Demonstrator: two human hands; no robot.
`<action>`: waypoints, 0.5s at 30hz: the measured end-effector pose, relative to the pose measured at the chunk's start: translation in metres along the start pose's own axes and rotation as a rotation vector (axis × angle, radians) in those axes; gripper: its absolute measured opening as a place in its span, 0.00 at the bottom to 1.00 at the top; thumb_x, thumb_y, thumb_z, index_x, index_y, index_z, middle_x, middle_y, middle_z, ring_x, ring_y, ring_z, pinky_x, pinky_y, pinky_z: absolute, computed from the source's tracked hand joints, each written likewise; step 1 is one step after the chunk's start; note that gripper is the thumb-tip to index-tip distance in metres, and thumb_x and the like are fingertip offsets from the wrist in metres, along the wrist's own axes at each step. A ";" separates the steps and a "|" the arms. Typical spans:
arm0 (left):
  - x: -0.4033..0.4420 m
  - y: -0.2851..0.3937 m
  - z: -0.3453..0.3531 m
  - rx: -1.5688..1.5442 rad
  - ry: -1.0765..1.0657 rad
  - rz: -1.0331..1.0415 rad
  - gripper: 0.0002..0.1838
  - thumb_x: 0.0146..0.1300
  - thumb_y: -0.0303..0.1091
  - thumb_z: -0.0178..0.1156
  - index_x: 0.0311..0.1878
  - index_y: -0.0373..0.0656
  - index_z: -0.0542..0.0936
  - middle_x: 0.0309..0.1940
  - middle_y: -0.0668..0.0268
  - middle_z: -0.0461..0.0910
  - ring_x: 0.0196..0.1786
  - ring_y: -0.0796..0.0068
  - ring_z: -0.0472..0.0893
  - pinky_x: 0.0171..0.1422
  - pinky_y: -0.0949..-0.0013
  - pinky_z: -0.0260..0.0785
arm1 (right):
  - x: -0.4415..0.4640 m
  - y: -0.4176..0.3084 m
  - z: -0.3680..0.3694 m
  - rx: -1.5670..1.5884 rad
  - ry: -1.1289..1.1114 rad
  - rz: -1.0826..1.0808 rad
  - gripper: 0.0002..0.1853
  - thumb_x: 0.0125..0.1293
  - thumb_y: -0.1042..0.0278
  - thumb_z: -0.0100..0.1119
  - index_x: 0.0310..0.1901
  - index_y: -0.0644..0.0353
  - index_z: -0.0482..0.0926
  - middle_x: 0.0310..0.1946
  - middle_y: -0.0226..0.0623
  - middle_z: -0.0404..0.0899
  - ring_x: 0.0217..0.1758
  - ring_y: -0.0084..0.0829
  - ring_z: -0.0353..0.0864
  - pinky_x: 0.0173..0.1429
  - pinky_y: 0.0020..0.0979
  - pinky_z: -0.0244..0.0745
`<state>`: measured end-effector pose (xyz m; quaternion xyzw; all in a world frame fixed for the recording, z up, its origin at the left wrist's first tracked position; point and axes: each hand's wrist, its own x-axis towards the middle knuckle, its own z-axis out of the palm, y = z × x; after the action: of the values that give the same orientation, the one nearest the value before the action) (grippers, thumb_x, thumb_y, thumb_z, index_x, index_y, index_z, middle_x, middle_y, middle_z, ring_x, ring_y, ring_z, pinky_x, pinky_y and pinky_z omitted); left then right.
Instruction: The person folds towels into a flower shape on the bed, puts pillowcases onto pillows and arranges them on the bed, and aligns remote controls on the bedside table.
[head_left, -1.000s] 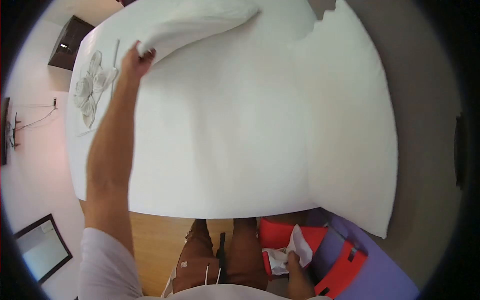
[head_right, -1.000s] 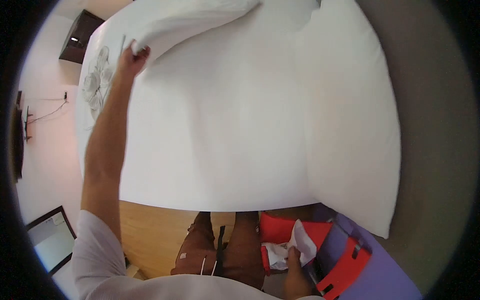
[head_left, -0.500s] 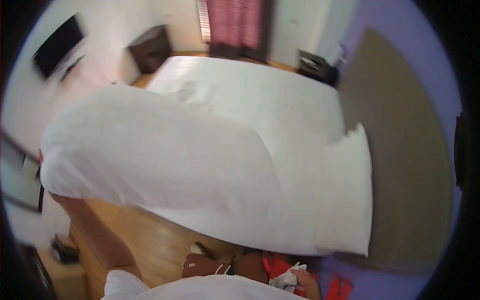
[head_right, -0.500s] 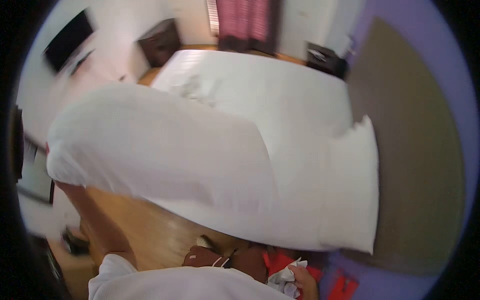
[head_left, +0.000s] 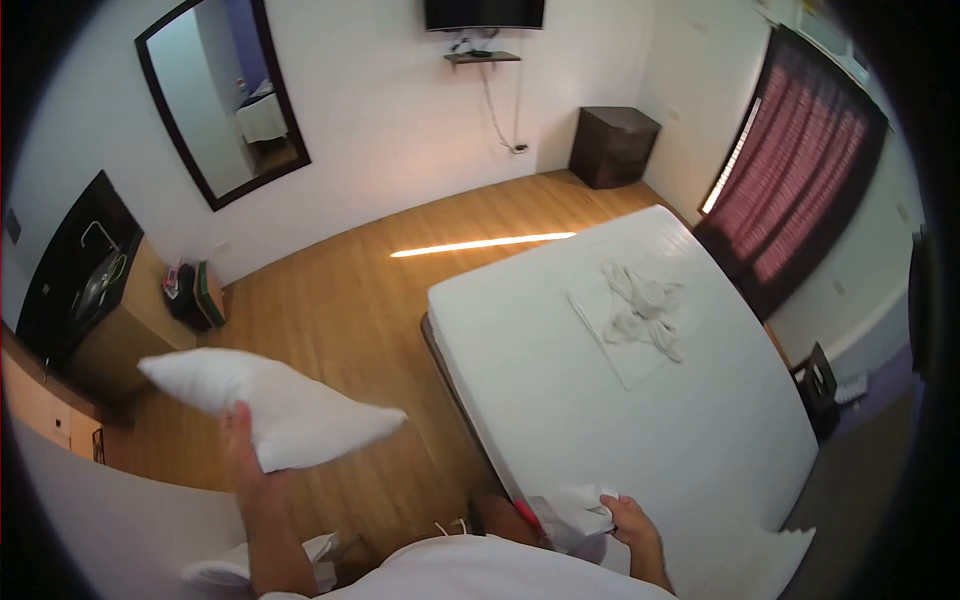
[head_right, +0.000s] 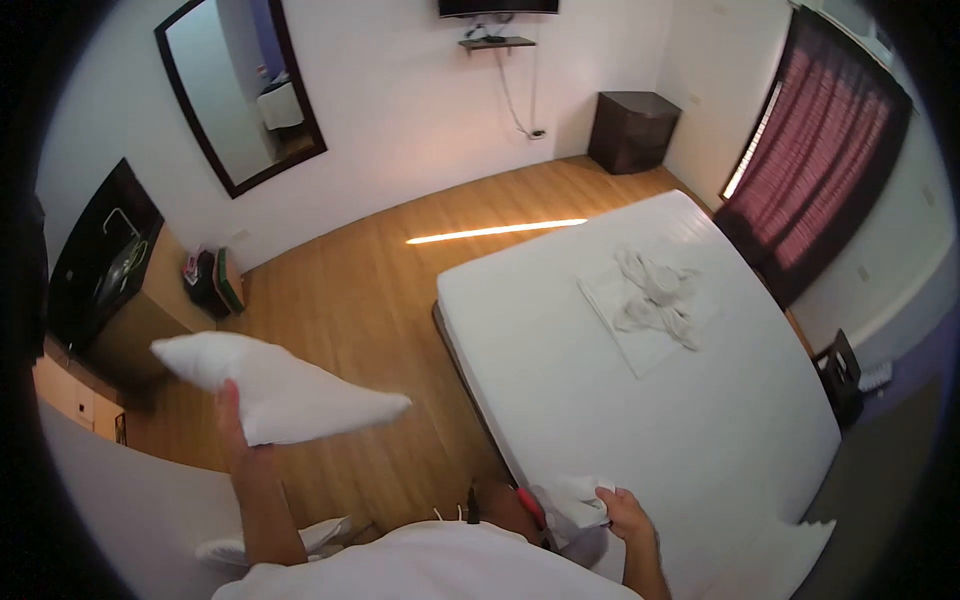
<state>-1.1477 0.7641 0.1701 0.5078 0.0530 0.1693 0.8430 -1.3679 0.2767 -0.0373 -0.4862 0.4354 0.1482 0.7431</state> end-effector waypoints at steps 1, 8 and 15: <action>0.007 0.006 -0.002 -0.041 0.086 0.046 0.23 0.67 0.41 0.56 0.61 0.40 0.69 0.55 0.60 0.74 0.58 0.63 0.74 0.63 0.58 0.69 | 0.018 -0.017 0.015 -0.009 -0.011 -0.004 0.15 0.67 0.67 0.53 0.48 0.71 0.75 0.40 0.42 0.81 0.39 0.34 0.82 0.40 0.33 0.78; 0.161 0.024 -0.108 0.047 0.442 0.279 0.20 0.66 0.39 0.56 0.57 0.40 0.69 0.50 0.60 0.75 0.52 0.63 0.77 0.55 0.59 0.73 | 0.177 -0.126 0.138 -0.185 -0.056 0.032 0.09 0.67 0.68 0.51 0.39 0.65 0.74 0.29 0.36 0.77 0.28 0.30 0.77 0.28 0.34 0.74; 0.274 -0.058 -0.207 0.036 0.839 0.109 0.11 0.62 0.33 0.57 0.45 0.43 0.72 0.39 0.63 0.76 0.42 0.69 0.79 0.40 0.67 0.74 | 0.306 -0.285 0.288 -0.146 -0.168 -0.084 0.09 0.66 0.65 0.53 0.36 0.64 0.74 0.26 0.33 0.76 0.21 0.25 0.72 0.22 0.31 0.65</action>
<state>-0.9314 1.0060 0.0431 0.4114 0.3676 0.4049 0.7292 -0.8632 0.3216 -0.0675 -0.5427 0.3387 0.1884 0.7452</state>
